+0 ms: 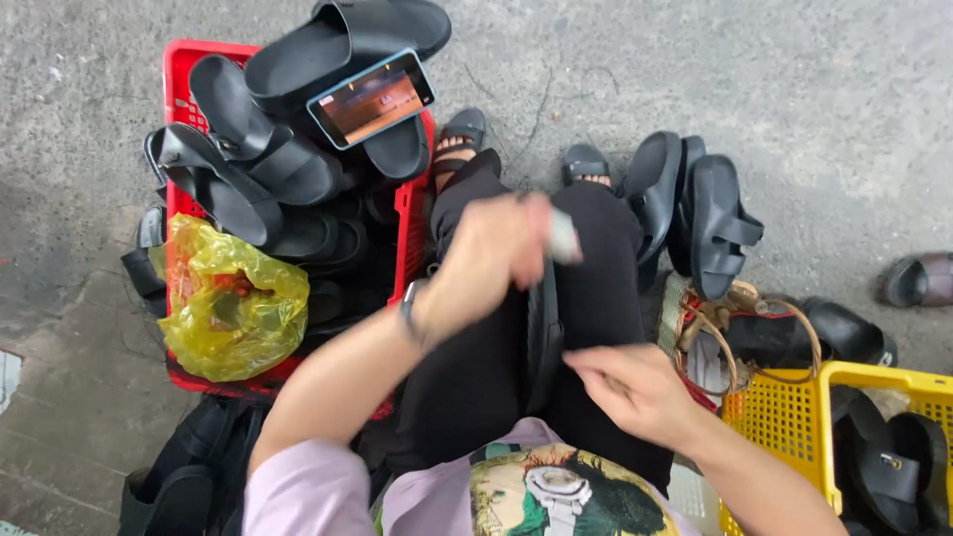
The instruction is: Hand-sewing the sole of a black sandal using a needle and thread.
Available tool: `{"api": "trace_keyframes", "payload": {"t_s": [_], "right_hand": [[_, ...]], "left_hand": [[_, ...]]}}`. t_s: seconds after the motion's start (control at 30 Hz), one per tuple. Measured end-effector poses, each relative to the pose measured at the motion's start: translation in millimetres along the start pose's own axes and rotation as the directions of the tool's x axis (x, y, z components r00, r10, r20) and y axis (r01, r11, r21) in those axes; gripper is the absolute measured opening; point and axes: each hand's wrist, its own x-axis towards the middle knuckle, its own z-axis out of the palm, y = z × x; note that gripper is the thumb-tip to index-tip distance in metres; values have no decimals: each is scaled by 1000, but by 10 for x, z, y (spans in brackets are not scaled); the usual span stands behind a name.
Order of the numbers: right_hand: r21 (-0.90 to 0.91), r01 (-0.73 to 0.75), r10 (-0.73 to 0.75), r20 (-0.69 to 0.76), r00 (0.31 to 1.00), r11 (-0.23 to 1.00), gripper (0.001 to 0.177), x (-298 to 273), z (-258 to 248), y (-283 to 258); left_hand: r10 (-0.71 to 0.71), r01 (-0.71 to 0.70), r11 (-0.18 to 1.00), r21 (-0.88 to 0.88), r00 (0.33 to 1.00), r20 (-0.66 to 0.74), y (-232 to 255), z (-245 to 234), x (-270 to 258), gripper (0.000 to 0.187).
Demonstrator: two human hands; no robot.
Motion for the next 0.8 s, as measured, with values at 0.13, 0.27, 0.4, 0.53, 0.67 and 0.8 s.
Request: {"api": "trace_keyframes", "payload": {"t_s": [0.13,0.27,0.4,0.53,0.67,0.8], "right_hand": [[172,-17,31,-81,996,985,17,208,6,-41],[-275,111,-106,32,994,955,27,95,-114,-64],[-650,294,-251,162,954,700,46,25,-167,-90],[-670,268,-194,185,963,692,45,77,-194,-178],[-695,311,-222,219,950,648,45,120,-220,-240],[-787,363,-212,295,932,499,48,145,-289,-334]], "left_hand": [[35,-62,879,-473,997,-64,-204,-91,391,44],[214,-165,818,552,976,-26,73,-535,137,41],[288,-131,-157,979,942,172,473,-329,-458,19],[348,-299,110,948,905,245,164,-137,-827,17],[428,-514,491,704,846,319,-158,-78,-932,38],[444,-515,543,663,847,294,-219,-54,-875,38]]}}
